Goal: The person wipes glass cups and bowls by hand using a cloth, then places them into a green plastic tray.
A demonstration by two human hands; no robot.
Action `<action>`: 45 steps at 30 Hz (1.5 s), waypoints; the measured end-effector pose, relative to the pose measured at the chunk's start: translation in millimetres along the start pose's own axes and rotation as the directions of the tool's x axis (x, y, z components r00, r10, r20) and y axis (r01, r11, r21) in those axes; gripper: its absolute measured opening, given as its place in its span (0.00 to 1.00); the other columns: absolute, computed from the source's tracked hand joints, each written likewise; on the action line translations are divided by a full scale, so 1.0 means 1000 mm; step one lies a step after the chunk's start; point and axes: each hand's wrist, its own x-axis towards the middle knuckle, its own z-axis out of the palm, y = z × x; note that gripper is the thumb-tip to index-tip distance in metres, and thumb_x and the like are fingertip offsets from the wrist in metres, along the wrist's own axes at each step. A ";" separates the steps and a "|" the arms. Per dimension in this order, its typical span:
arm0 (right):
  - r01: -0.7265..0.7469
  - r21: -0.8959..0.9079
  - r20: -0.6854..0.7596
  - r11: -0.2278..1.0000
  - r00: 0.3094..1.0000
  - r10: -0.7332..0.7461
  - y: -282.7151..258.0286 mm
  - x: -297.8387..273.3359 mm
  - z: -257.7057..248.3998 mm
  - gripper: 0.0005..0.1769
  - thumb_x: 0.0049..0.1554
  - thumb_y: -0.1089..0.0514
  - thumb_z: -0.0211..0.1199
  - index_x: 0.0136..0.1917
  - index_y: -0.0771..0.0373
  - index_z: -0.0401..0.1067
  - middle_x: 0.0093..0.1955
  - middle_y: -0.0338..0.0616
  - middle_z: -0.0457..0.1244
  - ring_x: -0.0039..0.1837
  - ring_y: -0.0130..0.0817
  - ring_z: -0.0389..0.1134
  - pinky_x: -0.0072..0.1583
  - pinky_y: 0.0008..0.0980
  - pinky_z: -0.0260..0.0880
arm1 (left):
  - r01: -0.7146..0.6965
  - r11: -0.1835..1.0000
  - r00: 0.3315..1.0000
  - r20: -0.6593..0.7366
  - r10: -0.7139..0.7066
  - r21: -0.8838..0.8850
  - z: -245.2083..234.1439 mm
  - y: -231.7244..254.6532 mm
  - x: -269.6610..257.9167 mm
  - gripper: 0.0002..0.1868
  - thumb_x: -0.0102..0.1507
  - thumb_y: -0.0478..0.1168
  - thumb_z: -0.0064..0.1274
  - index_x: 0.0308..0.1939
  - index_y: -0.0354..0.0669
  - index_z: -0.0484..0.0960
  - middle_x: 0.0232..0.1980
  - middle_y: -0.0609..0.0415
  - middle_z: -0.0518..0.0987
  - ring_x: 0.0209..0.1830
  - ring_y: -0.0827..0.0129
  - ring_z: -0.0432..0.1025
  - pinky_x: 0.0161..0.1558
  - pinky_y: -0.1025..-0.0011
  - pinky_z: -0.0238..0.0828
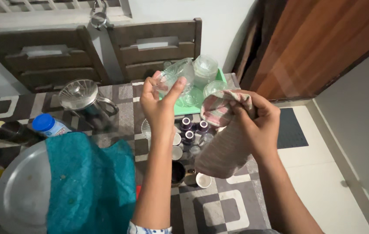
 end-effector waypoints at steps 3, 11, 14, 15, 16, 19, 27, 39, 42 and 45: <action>-0.043 0.014 -0.020 0.999 0.999 0.044 0.015 0.011 0.008 0.14 0.58 0.73 0.60 0.57 0.71 0.76 0.52 0.41 0.71 0.54 0.22 0.70 0.58 0.22 0.69 | -0.054 0.978 0.998 -0.016 0.058 0.202 -0.003 -0.020 0.022 0.22 0.52 0.38 0.75 0.29 0.41 0.71 0.71 0.40 0.72 0.71 0.56 0.68 0.67 0.64 0.61; -0.119 0.015 -0.064 0.993 0.991 0.120 0.064 0.034 0.021 0.12 0.59 0.72 0.61 0.57 0.73 0.77 0.49 0.38 0.70 0.51 0.20 0.68 0.55 0.21 0.68 | -0.234 0.797 0.960 0.001 0.281 0.556 -0.024 -0.119 0.088 0.27 0.44 0.44 0.80 0.27 0.41 0.72 0.64 0.43 0.72 0.65 0.52 0.69 0.56 0.59 0.69; -0.121 0.038 -0.055 0.992 0.991 0.123 0.086 0.048 0.035 0.11 0.59 0.71 0.61 0.56 0.72 0.76 0.47 0.38 0.70 0.49 0.20 0.69 0.53 0.21 0.69 | -0.215 0.798 0.963 -0.015 0.271 0.563 -0.031 -0.157 0.102 0.25 0.43 0.44 0.80 0.26 0.42 0.74 0.66 0.44 0.69 0.62 0.53 0.70 0.57 0.59 0.70; -0.118 0.026 -0.069 0.993 0.990 0.119 0.094 0.053 0.040 0.11 0.59 0.71 0.61 0.56 0.72 0.76 0.47 0.37 0.70 0.50 0.20 0.69 0.53 0.21 0.69 | -0.183 0.815 0.970 -0.032 0.239 0.551 -0.032 -0.169 0.105 0.25 0.43 0.45 0.79 0.25 0.42 0.74 0.66 0.44 0.68 0.60 0.54 0.71 0.55 0.59 0.70; -0.114 0.015 -0.082 0.993 0.990 0.114 0.102 0.057 0.046 0.12 0.59 0.70 0.62 0.57 0.72 0.75 0.48 0.37 0.70 0.50 0.19 0.69 0.54 0.21 0.69 | -0.198 0.802 0.967 -0.020 0.253 0.563 -0.032 -0.180 0.109 0.25 0.42 0.45 0.80 0.25 0.42 0.75 0.66 0.44 0.68 0.61 0.53 0.71 0.57 0.59 0.70; -0.129 -0.039 -0.109 0.991 0.986 0.124 0.118 0.067 0.051 0.11 0.59 0.70 0.63 0.56 0.72 0.76 0.47 0.37 0.69 0.50 0.19 0.67 0.53 0.21 0.68 | -0.230 0.752 0.961 0.023 0.275 0.617 -0.036 -0.205 0.119 0.23 0.41 0.42 0.80 0.24 0.40 0.77 0.66 0.44 0.69 0.63 0.50 0.69 0.62 0.57 0.68; -0.210 -0.003 -0.189 0.978 0.960 0.205 0.148 0.072 0.036 0.10 0.58 0.68 0.64 0.54 0.72 0.76 0.47 0.36 0.69 0.48 0.18 0.66 0.52 0.20 0.67 | -0.195 0.751 0.980 0.104 0.168 0.631 -0.049 -0.253 0.125 0.18 0.42 0.37 0.76 0.25 0.40 0.79 0.69 0.42 0.66 0.66 0.48 0.68 0.68 0.58 0.64; -0.258 0.167 -0.283 0.952 0.912 0.297 0.151 0.065 0.000 0.11 0.61 0.68 0.64 0.57 0.70 0.76 0.47 0.37 0.69 0.46 0.19 0.67 0.50 0.20 0.66 | -0.198 0.737 0.980 0.103 0.172 0.646 -0.056 -0.278 0.112 0.17 0.42 0.33 0.75 0.27 0.43 0.80 0.69 0.43 0.64 0.69 0.44 0.65 0.69 0.57 0.61; -0.255 0.208 -0.305 0.944 0.900 0.311 0.146 0.064 -0.011 0.10 0.62 0.68 0.64 0.58 0.70 0.76 0.47 0.37 0.69 0.46 0.20 0.68 0.50 0.21 0.67 | -0.179 0.716 0.983 0.100 0.152 0.675 -0.052 -0.270 0.112 0.20 0.43 0.33 0.75 0.34 0.45 0.81 0.69 0.43 0.64 0.69 0.44 0.65 0.68 0.57 0.62; -0.239 0.231 -0.299 0.943 0.905 0.303 0.140 0.059 -0.020 0.08 0.63 0.68 0.64 0.57 0.71 0.76 0.47 0.37 0.69 0.46 0.21 0.68 0.50 0.21 0.67 | -0.174 0.686 0.984 0.110 0.137 0.707 -0.046 -0.256 0.111 0.23 0.43 0.34 0.75 0.40 0.47 0.81 0.70 0.44 0.63 0.70 0.43 0.64 0.67 0.56 0.64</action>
